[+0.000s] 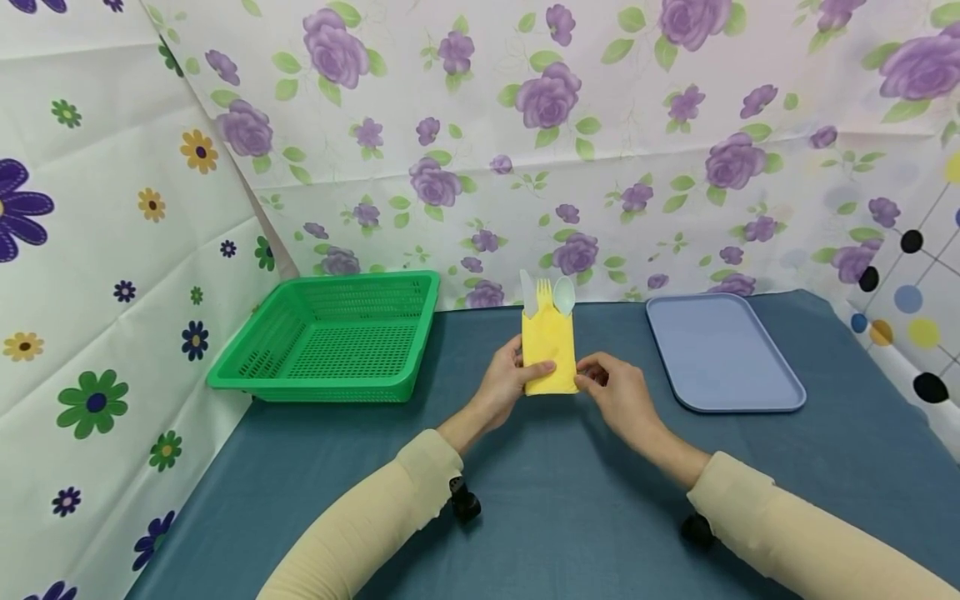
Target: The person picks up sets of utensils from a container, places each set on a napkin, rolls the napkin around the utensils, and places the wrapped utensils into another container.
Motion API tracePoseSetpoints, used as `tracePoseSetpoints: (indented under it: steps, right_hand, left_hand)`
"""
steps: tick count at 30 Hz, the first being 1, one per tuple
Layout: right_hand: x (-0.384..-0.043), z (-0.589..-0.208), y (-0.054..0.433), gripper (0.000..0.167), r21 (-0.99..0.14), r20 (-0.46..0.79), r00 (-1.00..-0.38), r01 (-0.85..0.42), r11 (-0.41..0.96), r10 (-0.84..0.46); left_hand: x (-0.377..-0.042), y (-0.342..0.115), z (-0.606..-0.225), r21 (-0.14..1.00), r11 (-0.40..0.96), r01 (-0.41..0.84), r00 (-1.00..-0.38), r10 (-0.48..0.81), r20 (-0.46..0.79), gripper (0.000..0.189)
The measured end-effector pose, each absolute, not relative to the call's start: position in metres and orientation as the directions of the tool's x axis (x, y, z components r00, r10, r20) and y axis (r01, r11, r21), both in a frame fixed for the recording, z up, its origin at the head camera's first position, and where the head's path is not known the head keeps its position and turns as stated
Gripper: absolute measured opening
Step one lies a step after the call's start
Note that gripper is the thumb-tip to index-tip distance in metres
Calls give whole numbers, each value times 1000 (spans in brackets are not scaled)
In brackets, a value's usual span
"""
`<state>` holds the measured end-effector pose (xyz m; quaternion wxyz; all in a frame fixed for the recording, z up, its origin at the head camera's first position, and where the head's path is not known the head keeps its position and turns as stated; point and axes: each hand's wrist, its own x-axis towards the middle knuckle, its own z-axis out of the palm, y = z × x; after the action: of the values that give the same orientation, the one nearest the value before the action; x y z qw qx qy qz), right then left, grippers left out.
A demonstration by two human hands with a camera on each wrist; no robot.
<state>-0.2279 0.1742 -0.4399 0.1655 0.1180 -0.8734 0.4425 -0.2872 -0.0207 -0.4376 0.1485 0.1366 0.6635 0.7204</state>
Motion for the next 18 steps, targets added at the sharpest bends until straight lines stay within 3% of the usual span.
tracePoseSetpoints:
  steps: [10,18]
  right_hand:
    - [-232,-440,179,14,-835,256,-966,-239,496,-34]
    - [-227,-438,177,22,-938,149,-988,-152,312,-36]
  left_hand:
    - [-286,-20,-437,997,-63,-41,-920,392,-13,54]
    - [-286,-19,-438,996,-74,-40,-923,384,-9,58]
